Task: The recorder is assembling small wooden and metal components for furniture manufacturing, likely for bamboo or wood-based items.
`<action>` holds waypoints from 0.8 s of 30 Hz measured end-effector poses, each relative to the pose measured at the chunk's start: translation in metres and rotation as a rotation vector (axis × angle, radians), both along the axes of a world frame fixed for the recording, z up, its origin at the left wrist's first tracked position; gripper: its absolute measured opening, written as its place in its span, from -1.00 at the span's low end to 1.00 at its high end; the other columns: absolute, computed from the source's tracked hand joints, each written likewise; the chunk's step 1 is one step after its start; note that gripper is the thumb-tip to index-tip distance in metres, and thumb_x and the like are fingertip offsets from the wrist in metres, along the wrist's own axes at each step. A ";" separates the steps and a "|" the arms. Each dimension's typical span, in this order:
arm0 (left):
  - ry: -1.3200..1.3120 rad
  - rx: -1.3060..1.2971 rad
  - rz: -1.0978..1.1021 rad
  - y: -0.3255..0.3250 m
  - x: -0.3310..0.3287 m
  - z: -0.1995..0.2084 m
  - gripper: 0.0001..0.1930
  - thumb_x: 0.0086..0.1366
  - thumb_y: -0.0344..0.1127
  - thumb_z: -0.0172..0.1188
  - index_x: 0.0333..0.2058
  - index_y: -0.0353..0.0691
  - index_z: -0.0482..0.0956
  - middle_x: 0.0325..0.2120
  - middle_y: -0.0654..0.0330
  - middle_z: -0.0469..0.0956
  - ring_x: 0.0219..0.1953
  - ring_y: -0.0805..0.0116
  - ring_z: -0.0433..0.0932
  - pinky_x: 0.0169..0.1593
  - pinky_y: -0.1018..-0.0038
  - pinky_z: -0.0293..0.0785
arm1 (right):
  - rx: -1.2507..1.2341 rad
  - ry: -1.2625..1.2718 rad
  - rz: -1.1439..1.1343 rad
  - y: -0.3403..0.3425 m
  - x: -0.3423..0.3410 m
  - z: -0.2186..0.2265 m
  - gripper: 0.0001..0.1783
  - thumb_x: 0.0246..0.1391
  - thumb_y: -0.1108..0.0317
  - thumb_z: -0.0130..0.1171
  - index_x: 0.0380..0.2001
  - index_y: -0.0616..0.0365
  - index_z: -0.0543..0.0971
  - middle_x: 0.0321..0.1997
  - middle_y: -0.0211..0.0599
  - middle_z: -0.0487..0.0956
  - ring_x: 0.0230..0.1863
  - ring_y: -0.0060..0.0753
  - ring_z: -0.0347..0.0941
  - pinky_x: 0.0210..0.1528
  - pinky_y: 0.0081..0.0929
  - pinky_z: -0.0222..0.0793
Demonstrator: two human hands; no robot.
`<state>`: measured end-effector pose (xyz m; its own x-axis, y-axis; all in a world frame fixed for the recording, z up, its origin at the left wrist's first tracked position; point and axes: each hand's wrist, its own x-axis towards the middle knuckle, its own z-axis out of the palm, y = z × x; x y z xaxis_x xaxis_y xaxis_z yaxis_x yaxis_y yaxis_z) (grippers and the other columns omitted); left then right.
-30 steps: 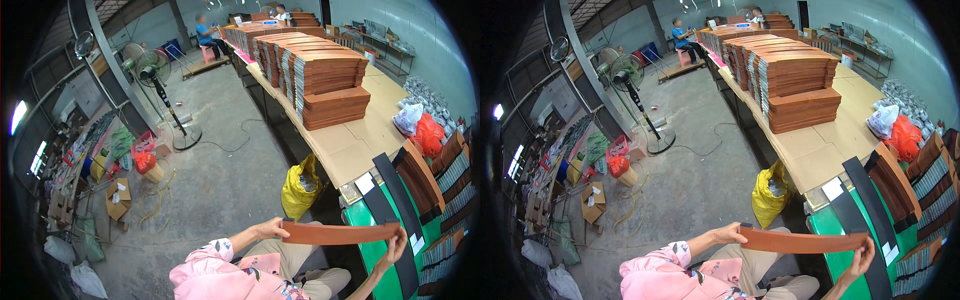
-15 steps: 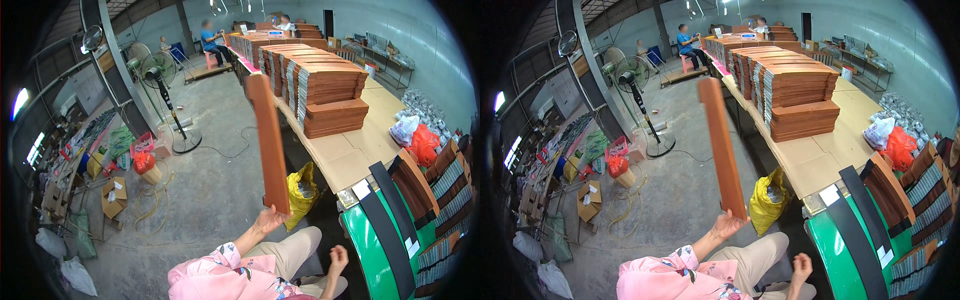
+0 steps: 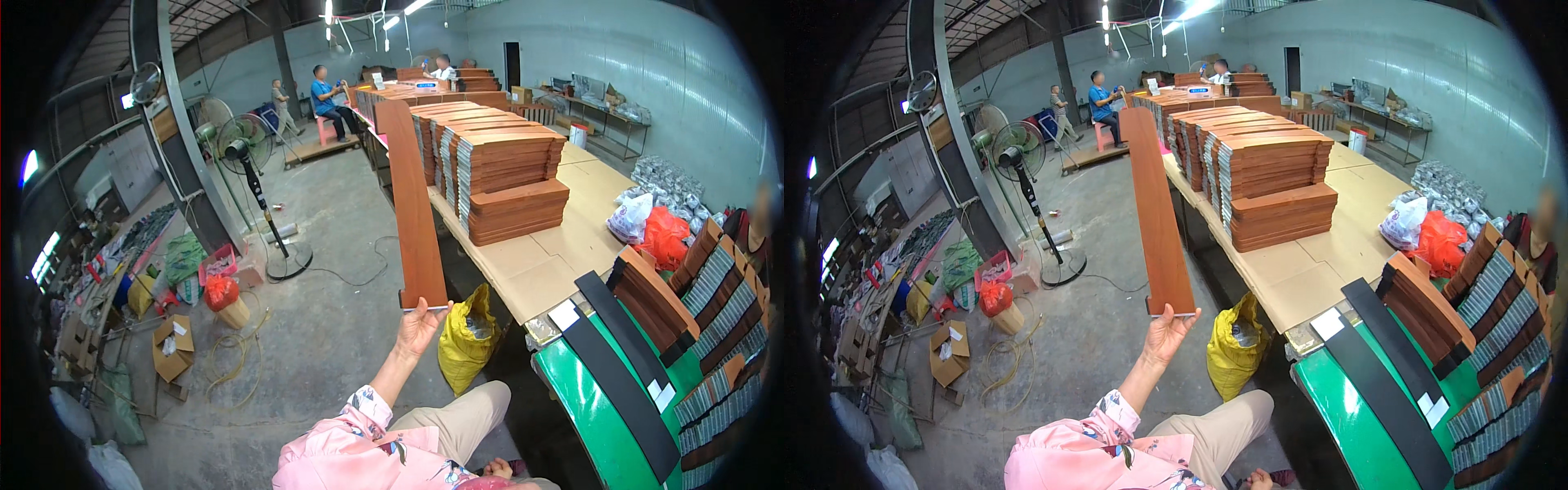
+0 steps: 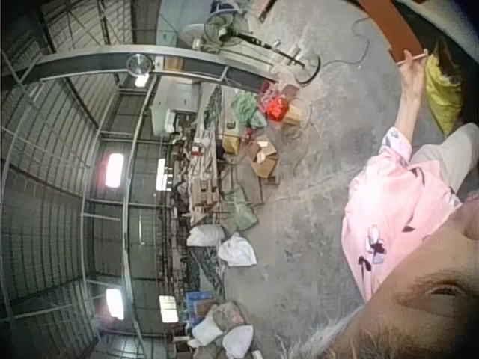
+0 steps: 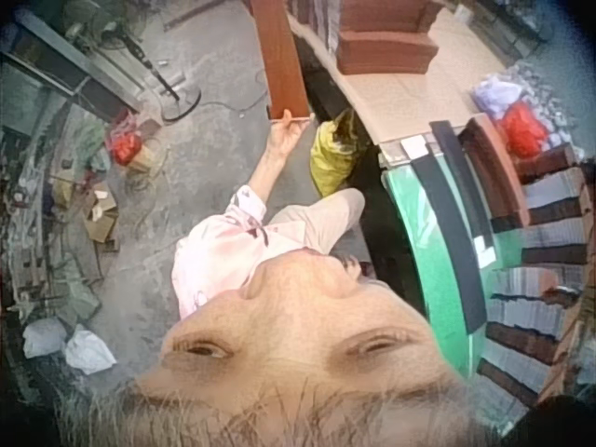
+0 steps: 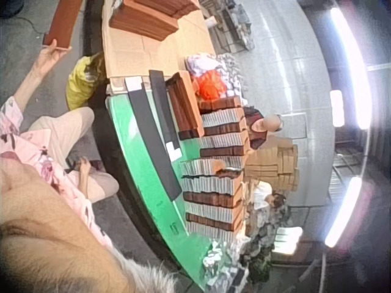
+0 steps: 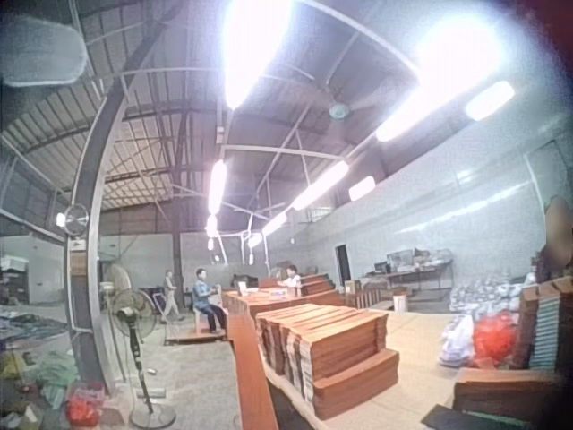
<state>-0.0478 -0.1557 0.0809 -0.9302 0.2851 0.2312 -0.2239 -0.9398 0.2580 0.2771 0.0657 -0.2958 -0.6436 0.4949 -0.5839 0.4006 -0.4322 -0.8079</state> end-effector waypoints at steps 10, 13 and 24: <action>-0.013 -0.041 0.045 -0.001 0.008 0.001 -0.63 0.15 -0.44 0.13 -0.04 -0.12 0.35 -0.07 0.18 0.40 -0.01 0.22 0.39 0.05 0.06 0.40 | -0.101 0.054 -0.046 0.003 0.017 -0.007 -0.67 -0.03 0.57 0.01 -0.12 0.24 0.41 -0.44 -0.25 0.46 -0.54 -0.47 0.36 -0.54 -0.53 0.35; -0.035 -0.055 0.012 -0.002 0.004 -0.003 -0.58 0.12 -0.44 0.16 -0.03 -0.05 0.33 -0.04 0.25 0.37 0.05 0.27 0.33 0.09 -0.02 0.32 | -0.126 0.066 -0.060 0.006 0.018 -0.008 -0.65 -0.02 0.56 0.02 -0.09 0.22 0.40 -0.40 -0.24 0.47 -0.51 -0.45 0.37 -0.51 -0.50 0.36; -0.006 -0.127 0.015 0.008 0.004 0.005 -0.58 0.12 -0.42 0.16 -0.02 -0.04 0.32 -0.06 0.25 0.37 0.01 0.28 0.36 0.08 0.00 0.33 | -0.171 0.017 -0.124 0.002 0.015 0.003 -0.66 0.01 0.54 -0.05 -0.08 0.18 0.40 -0.57 -0.33 0.41 -0.65 -0.52 0.28 -0.64 -0.56 0.27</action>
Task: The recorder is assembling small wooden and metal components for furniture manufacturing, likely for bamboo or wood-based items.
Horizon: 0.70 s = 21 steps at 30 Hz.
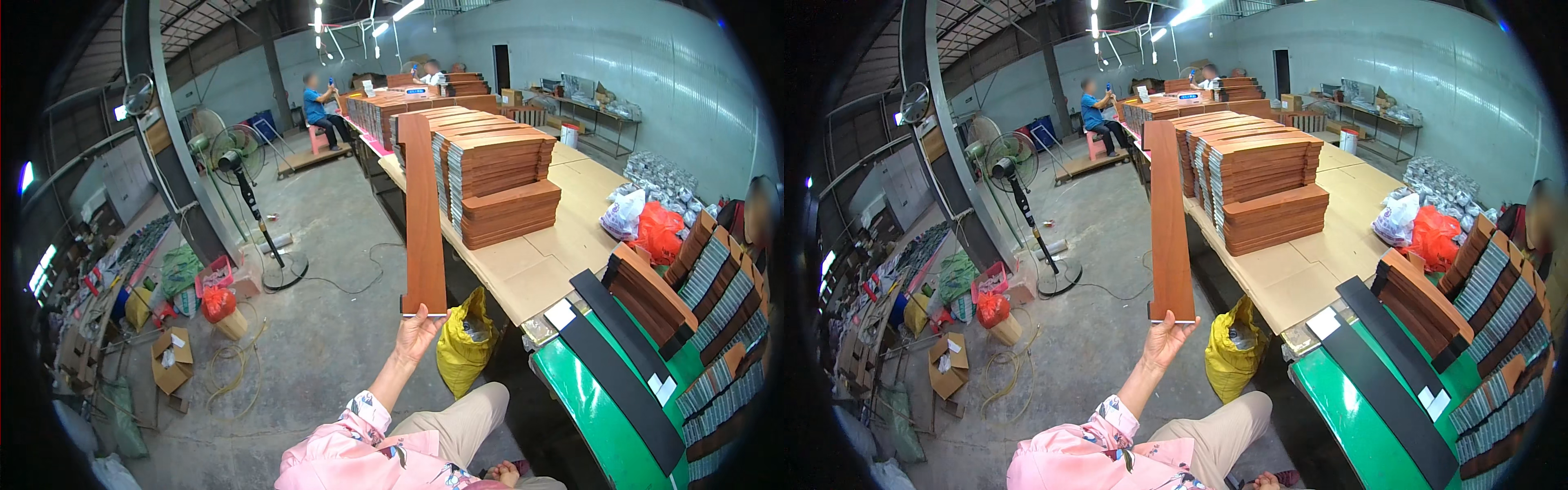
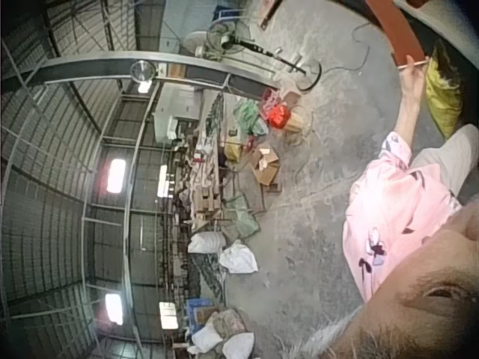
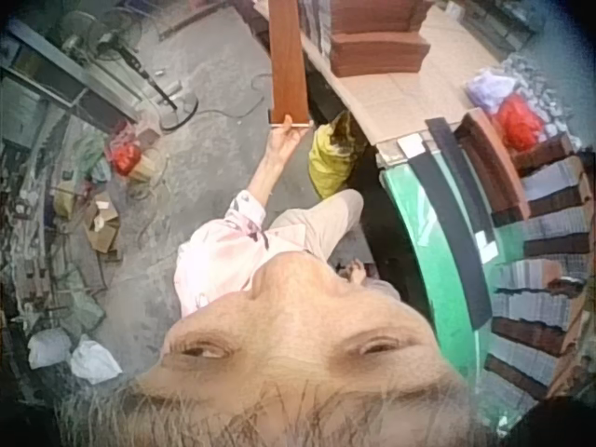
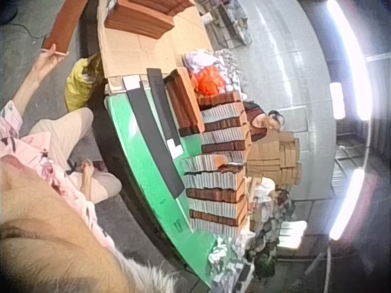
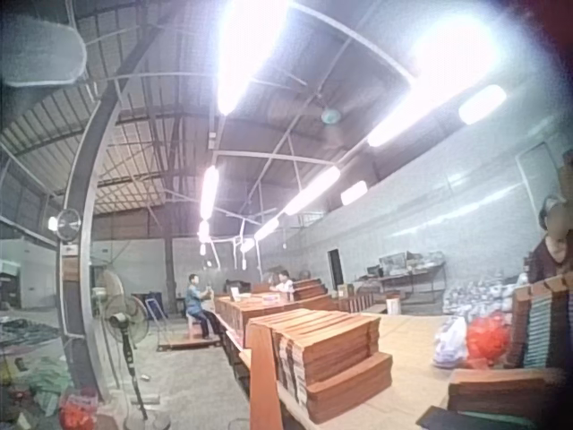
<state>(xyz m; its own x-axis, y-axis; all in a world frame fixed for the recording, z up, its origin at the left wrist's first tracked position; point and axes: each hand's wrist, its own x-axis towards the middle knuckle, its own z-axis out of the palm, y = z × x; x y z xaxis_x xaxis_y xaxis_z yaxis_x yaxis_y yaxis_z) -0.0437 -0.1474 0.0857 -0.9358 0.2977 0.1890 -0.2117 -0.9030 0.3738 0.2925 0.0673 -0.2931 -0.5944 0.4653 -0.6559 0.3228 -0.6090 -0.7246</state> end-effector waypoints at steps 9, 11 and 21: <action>0.009 -0.049 -0.070 0.015 0.005 0.004 -0.58 0.12 -0.42 0.17 -0.03 -0.04 0.33 -0.06 0.25 0.39 -0.02 0.28 0.39 0.04 0.06 0.39 | 0.044 -0.017 -0.059 0.006 0.002 0.003 -0.68 -0.03 0.60 -0.08 -0.13 0.29 0.36 -0.42 -0.29 0.45 -0.52 -0.53 0.38 -0.56 -0.63 0.37; 0.008 -0.066 -0.071 0.014 0.006 0.005 -0.58 0.11 -0.42 0.17 -0.03 -0.04 0.33 -0.07 0.25 0.39 -0.02 0.28 0.39 0.03 0.08 0.41 | 0.047 -0.033 -0.057 0.002 -0.004 0.017 -0.68 -0.02 0.60 -0.09 -0.13 0.29 0.37 -0.43 -0.29 0.45 -0.53 -0.53 0.38 -0.54 -0.64 0.37; 0.032 -0.133 -0.118 0.027 0.012 0.004 -0.58 0.11 -0.40 0.18 -0.03 -0.04 0.34 -0.07 0.26 0.40 -0.02 0.28 0.39 -0.01 0.11 0.44 | 0.041 -0.066 -0.077 0.002 0.000 0.022 -0.69 -0.01 0.61 -0.11 -0.14 0.28 0.38 -0.42 -0.31 0.47 -0.53 -0.55 0.38 -0.53 -0.66 0.36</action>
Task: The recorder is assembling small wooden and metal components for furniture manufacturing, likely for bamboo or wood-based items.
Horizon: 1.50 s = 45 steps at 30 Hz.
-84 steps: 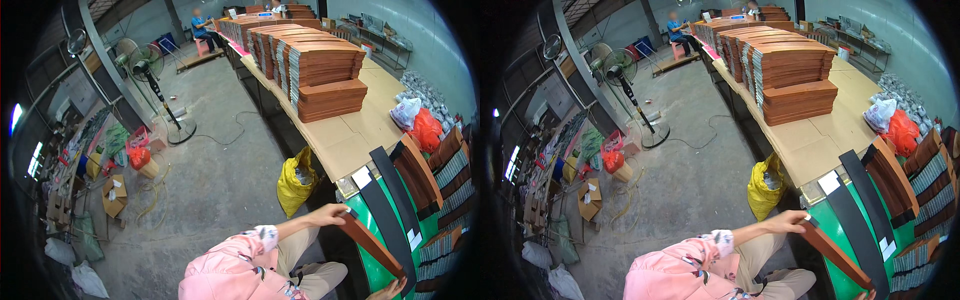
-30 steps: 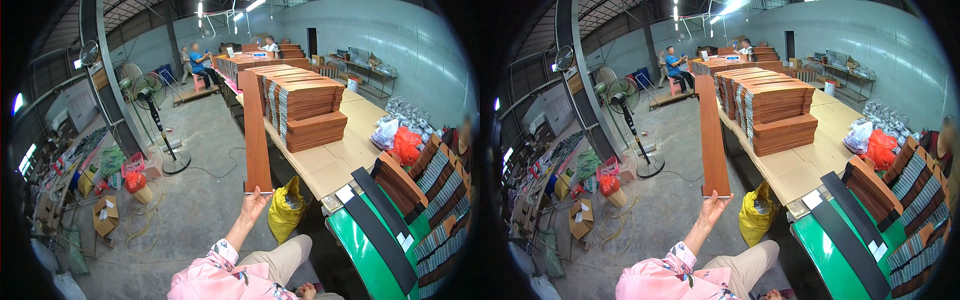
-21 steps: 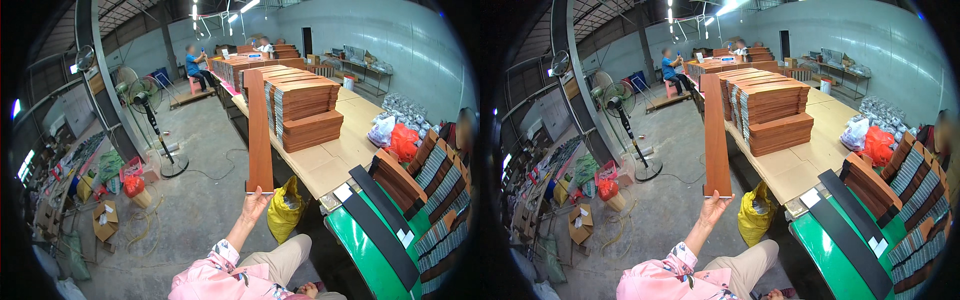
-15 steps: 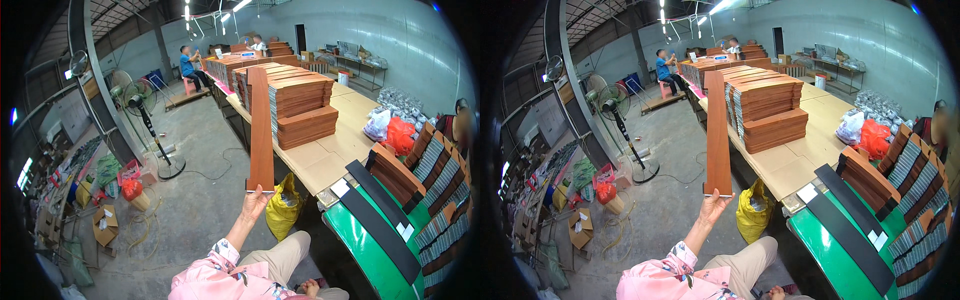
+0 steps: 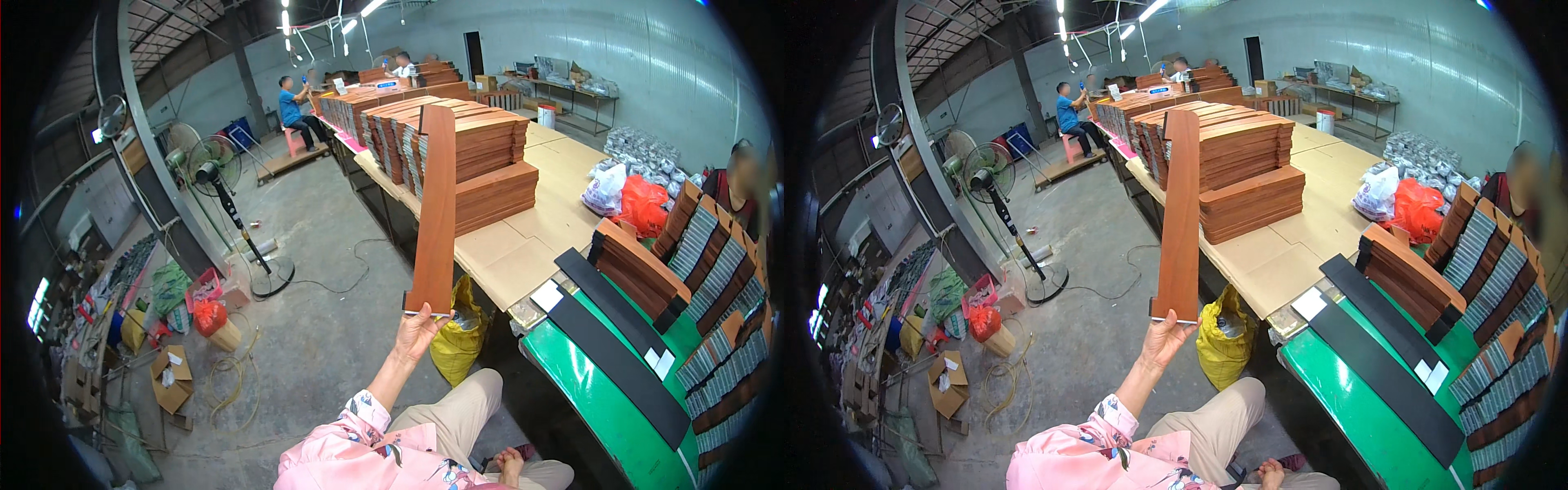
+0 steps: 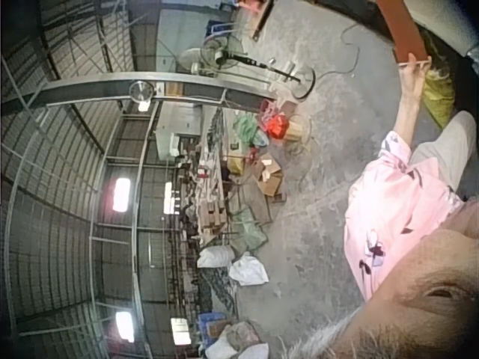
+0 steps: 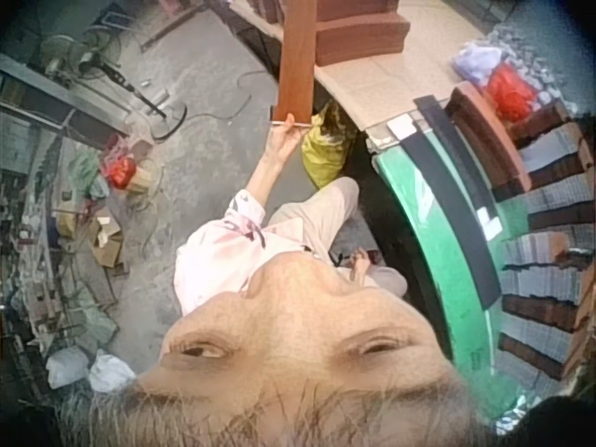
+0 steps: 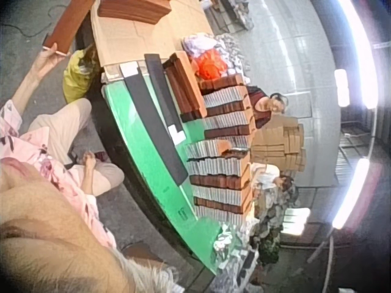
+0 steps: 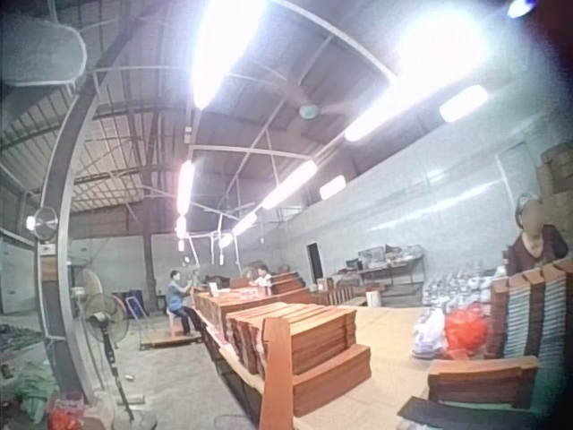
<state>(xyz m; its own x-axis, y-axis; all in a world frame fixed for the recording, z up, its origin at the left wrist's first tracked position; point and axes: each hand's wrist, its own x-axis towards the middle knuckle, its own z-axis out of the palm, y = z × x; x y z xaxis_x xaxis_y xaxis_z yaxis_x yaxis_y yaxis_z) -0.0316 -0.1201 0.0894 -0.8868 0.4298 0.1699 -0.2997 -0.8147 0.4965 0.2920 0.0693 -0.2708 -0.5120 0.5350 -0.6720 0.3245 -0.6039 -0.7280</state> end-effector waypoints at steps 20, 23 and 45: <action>-0.046 0.051 -0.132 0.024 0.012 0.000 -0.56 0.11 -0.37 0.18 -0.01 -0.04 0.32 -0.03 0.24 0.38 0.01 0.28 0.38 0.04 0.07 0.39 | -0.005 0.002 -0.072 -0.011 -0.004 0.032 -0.72 -0.03 0.63 -0.08 -0.18 0.29 0.39 -0.45 -0.29 0.47 -0.54 -0.53 0.41 -0.58 -0.67 0.37; -0.040 0.056 -0.167 0.032 0.014 0.003 -0.56 0.12 -0.35 0.18 -0.01 -0.05 0.32 -0.04 0.24 0.39 0.01 0.28 0.38 0.04 0.07 0.39 | -0.007 0.006 -0.077 -0.010 -0.003 0.034 -0.73 -0.03 0.63 -0.07 -0.18 0.30 0.39 -0.45 -0.27 0.47 -0.54 -0.52 0.41 -0.59 -0.67 0.37; -0.121 0.075 -0.358 0.054 0.042 0.000 -0.53 0.11 -0.30 0.21 0.01 -0.09 0.30 -0.04 0.21 0.39 0.01 0.29 0.39 0.06 0.07 0.37 | -0.003 0.013 -0.057 -0.010 0.000 0.034 -0.69 -0.01 0.59 -0.09 -0.13 0.29 0.39 -0.38 -0.29 0.48 -0.47 -0.53 0.41 -0.43 -0.61 0.42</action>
<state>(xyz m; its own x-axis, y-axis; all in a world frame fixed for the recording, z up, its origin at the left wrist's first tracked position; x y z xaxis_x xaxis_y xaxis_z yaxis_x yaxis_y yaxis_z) 0.0105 -0.0661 0.0889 -0.6983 0.7065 0.1155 -0.6248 -0.6802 0.3833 0.2921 0.0591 -0.2367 -0.4896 0.5615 -0.6671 0.2800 -0.6233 -0.7302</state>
